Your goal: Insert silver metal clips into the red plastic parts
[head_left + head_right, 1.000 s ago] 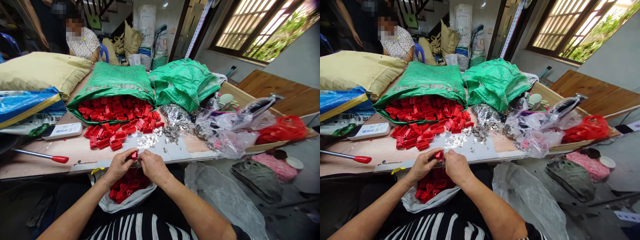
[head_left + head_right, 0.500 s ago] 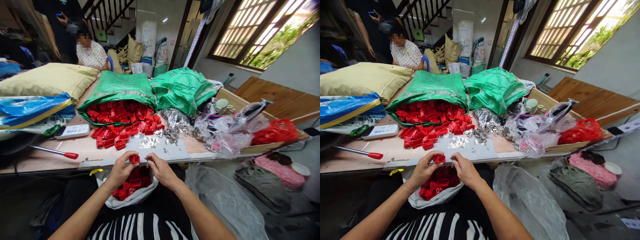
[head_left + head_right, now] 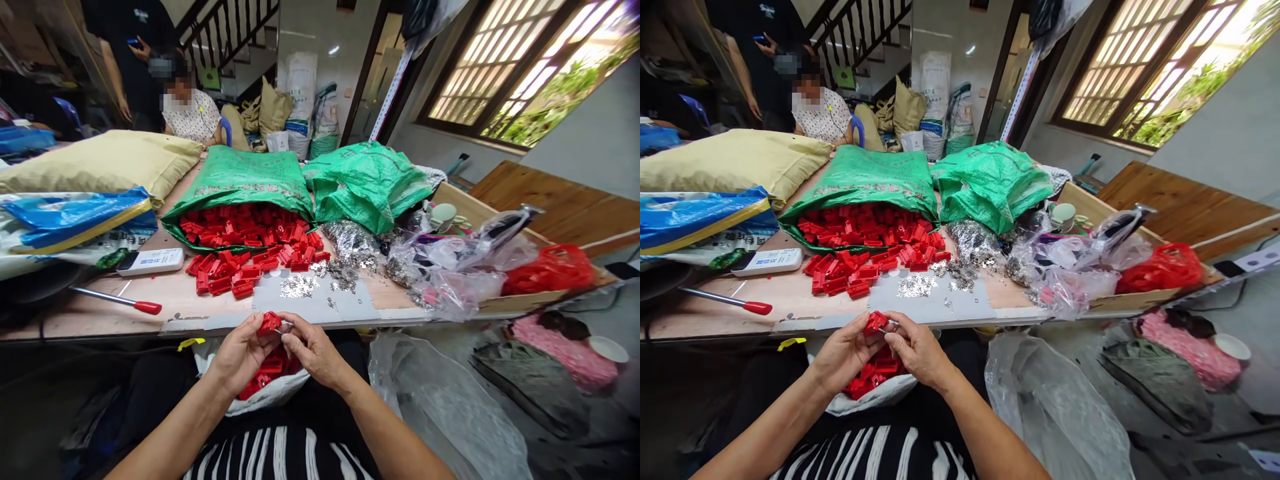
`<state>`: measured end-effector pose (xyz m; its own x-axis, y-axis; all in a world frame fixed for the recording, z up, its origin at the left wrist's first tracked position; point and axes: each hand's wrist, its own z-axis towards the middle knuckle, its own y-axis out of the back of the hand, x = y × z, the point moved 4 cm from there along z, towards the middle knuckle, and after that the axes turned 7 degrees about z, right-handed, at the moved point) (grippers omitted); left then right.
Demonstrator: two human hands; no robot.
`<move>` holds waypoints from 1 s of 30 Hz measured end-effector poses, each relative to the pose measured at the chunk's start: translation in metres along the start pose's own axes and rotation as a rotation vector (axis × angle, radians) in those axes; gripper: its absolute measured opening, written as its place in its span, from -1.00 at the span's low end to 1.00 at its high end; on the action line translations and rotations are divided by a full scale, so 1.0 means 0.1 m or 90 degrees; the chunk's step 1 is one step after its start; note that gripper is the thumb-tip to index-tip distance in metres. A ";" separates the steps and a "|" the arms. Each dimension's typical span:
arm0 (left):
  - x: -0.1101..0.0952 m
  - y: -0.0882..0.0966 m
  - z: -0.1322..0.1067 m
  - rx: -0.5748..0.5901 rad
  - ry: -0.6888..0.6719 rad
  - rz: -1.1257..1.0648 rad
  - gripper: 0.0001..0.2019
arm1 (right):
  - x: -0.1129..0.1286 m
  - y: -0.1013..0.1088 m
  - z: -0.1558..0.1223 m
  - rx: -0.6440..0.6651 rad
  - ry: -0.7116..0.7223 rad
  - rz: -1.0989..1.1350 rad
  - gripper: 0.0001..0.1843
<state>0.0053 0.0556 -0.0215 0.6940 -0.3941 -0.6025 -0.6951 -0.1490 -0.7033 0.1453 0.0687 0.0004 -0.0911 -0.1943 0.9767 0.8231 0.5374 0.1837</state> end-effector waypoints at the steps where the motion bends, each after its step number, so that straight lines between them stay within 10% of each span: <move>1: 0.01 -0.01 0.00 -0.005 0.007 -0.011 -0.95 | 0.00 0.00 0.00 -0.007 -0.001 0.007 -0.58; 22: 0.11 -0.01 0.00 0.027 0.007 0.057 -0.87 | -0.25 0.03 0.03 -0.068 -0.092 0.205 -0.56; 30: -0.39 0.19 0.04 -0.092 -0.351 0.561 -0.90 | -0.38 0.17 -0.10 -0.087 -0.103 0.160 -0.54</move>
<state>-0.0341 0.0718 -0.0130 -0.1048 0.0468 -0.9934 -0.9864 -0.1318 0.0979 0.1683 0.0765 -0.0352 0.0456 0.0697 0.9965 0.8978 0.4345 -0.0715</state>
